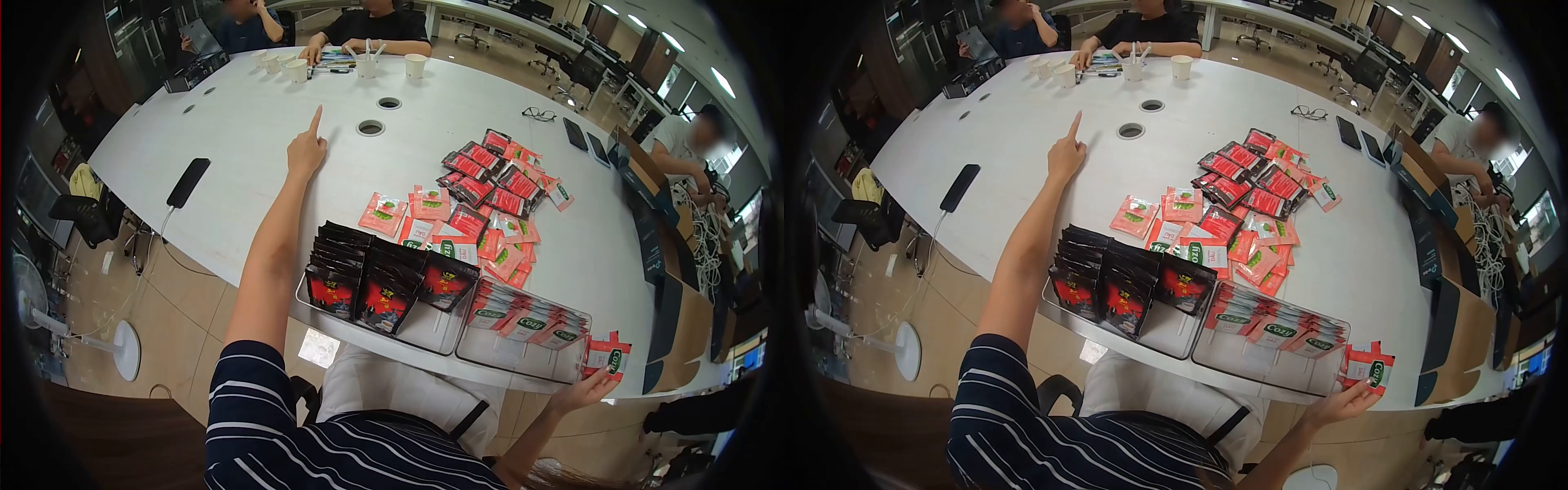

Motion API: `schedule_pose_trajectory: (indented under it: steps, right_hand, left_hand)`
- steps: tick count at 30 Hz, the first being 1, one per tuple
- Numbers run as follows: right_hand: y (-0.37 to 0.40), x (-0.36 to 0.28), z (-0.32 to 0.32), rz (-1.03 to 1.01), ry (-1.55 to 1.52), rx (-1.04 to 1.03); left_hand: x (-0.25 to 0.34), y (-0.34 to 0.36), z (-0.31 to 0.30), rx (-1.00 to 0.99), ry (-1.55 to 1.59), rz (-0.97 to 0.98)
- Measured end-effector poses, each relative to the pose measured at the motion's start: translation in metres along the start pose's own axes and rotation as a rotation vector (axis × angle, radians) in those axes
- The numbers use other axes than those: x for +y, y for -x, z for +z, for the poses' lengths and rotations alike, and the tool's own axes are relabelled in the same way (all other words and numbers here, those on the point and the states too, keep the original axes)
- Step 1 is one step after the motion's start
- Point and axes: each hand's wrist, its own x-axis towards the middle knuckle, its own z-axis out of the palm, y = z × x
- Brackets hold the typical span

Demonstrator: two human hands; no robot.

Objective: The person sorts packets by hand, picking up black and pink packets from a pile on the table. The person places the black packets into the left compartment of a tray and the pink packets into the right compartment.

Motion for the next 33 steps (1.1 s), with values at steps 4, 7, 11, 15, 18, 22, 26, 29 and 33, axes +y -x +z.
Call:
schedule_pose_trajectory:
  steps: [4, 7, 11, 15, 18, 22, 26, 29, 33]
  right_hand:
    - [-0.001, 0.003, -0.003, 0.009, -0.004, -0.043]
    - [0.001, 0.0, -0.001, -0.006, -0.013, -0.055]
    - [0.0, 0.004, -0.001, -0.026, 0.016, -0.044]
    - [0.001, -0.003, 0.0, -0.04, 0.041, -0.05]
    - [0.001, -0.004, 0.0, -0.034, 0.06, -0.046]
    - [0.001, 0.001, -0.006, -0.094, 0.109, 0.025]
    - [0.003, -0.011, -0.007, -0.137, 0.099, 0.071]
    - [0.021, -0.068, 0.016, -0.214, 0.003, -0.013]
    - [0.06, -0.078, 0.018, -0.325, -0.062, -0.283]
  left_hand:
    - [-0.005, -0.006, 0.006, -0.041, -0.089, 0.121]
    - [-0.005, -0.025, 0.005, -0.202, -0.237, 0.199]
    - [0.016, -0.058, -0.016, -0.5, -0.266, 0.118]
    - [0.045, -0.067, -0.028, -0.521, -0.243, 0.064]
    - [0.062, -0.065, -0.036, -0.619, -0.168, 0.064]
    - [0.096, -0.057, -0.058, -0.749, 0.088, 0.217]
    - [0.157, 0.026, -0.163, -0.485, 0.254, 0.554]
    - [0.171, 0.115, -0.225, -0.418, 0.436, 0.73]
    - [0.201, 0.224, -0.258, -0.471, 0.774, 0.892]
